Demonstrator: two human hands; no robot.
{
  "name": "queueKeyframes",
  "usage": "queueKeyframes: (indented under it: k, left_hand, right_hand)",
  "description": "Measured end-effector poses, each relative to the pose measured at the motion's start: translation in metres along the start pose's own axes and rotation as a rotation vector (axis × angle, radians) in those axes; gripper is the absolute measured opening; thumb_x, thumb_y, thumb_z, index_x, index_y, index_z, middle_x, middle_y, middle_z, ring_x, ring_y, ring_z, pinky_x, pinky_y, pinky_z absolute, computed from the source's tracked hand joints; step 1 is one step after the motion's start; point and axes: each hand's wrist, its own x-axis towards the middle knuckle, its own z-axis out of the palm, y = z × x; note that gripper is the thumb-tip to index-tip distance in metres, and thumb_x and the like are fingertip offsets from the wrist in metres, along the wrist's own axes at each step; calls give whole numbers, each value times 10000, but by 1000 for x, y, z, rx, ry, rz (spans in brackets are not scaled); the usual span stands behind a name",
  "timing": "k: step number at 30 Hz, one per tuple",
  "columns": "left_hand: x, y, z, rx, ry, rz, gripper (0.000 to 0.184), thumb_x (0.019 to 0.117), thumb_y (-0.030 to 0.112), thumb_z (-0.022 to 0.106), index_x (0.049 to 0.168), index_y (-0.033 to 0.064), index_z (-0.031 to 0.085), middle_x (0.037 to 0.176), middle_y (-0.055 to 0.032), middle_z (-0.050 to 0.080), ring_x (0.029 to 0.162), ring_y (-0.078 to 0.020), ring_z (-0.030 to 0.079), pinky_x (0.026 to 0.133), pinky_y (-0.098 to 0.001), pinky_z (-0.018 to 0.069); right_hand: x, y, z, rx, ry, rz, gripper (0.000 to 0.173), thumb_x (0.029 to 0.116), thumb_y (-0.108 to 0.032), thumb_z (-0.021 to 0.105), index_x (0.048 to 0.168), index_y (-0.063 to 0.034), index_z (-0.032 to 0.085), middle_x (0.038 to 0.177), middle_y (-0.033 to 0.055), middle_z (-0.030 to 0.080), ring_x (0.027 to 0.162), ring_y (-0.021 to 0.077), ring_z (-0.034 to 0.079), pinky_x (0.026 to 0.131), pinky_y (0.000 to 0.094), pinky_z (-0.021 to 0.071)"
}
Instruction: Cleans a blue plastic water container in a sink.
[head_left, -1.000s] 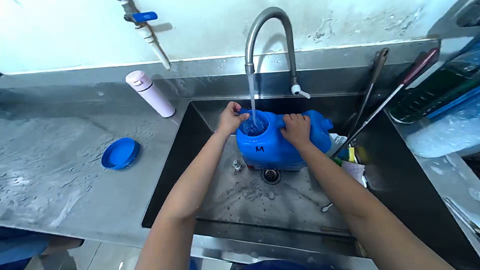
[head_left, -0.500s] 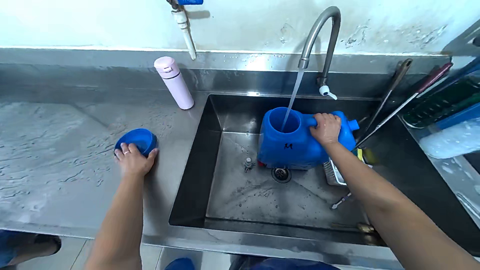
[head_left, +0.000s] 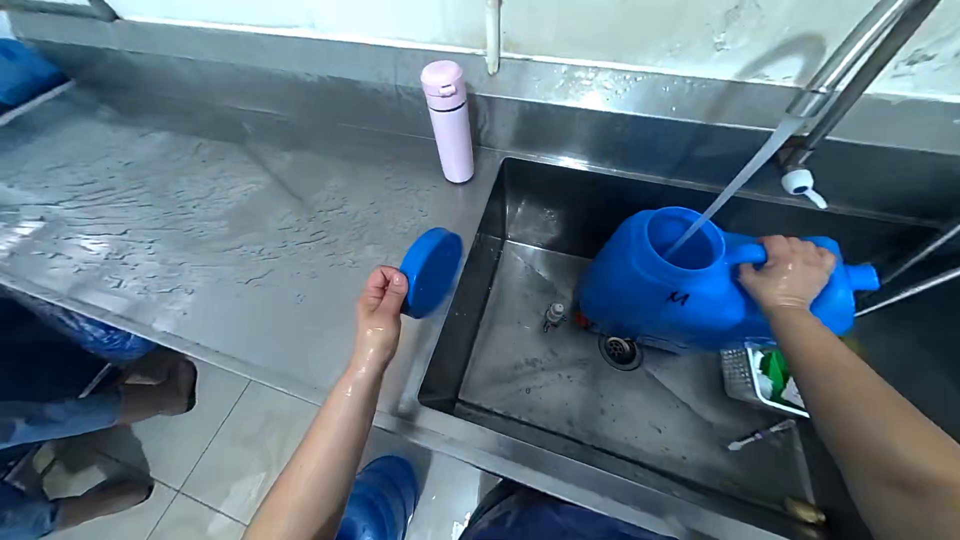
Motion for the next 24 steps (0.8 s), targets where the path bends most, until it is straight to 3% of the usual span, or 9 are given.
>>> queueKeyframes:
  k: [1,2,3,5,7,9,17,20,24]
  left_hand:
    - [9,-14,-13,281,1,150,168,1031,53,433,983,-51,556,1044,-74,673,949,-103,651,845,-302,522]
    - [24,-30,-30,535,-29,269,218,1030,41,490,1022,-140,612,1237,-231,676,1155,-300,665,982,-480,509]
    - [44,-50,-50,751,-72,341,241,1032,47,525,1056,-166,635,1359,-314,601,1321,-441,562,1093,-607,424]
    - [82,-97,-93,1024,-41,363,255,1020,77,574,1129,-143,639,1503,-372,435,1449,-567,338,1146,-744,250]
    - [98,-131,-120,1053,163,260,406,974,138,602,1280,-128,581,1624,-360,227,1512,-572,173,1171,-763,162]
    - [96,-130,-120,983,329,129,573,958,205,610,1405,-129,481,1656,-356,110,1524,-566,129,1189,-724,148]
    - [38,-100,-85,973,386,-123,535,1001,206,542,1433,-103,478,1618,-372,226,1479,-567,271,1178,-702,200]
    - [10,-87,-58,991,362,-244,572,1040,273,497,1485,-82,435,1631,-376,179,1509,-561,203,1181,-731,153]
    - [-21,-68,-18,1009,256,-446,699,1073,436,457,1563,-44,326,1651,-355,143,1545,-536,83,1193,-735,50]
  right_hand:
    - [0,-1,-1,3,12,-8,370,869,-105,661,1182,92,652,1201,374,640,1197,567,573,1074,712,303]
    - [0,-2,-2,0,14,-8,368,869,-103,658,1181,93,654,1202,372,641,1200,564,576,1077,708,306]
    - [1,-4,-3,-3,11,-3,368,871,-101,658,1184,92,654,1206,372,640,1205,560,575,1078,704,306]
    - [0,-9,-5,-3,-20,35,368,881,-96,673,1198,89,652,1223,366,636,1233,547,561,1094,695,297]
    - [-1,-17,-11,-1,-46,86,370,875,-87,707,1206,73,661,1226,352,640,1240,535,556,1103,682,301]
    - [1,-22,-16,2,-29,87,364,857,-71,736,1188,65,673,1199,341,654,1211,533,574,1085,689,320]
    - [-1,-19,-14,59,-43,39,362,843,-61,746,1184,41,682,1206,301,668,1205,491,594,1074,683,344]
    - [4,-19,-28,76,-170,42,346,885,-81,714,1205,43,671,1236,290,660,1242,469,578,1086,670,331]
    - [24,-14,-60,18,-537,-72,437,953,-184,695,1318,36,597,1281,325,626,1252,513,563,1031,729,361]
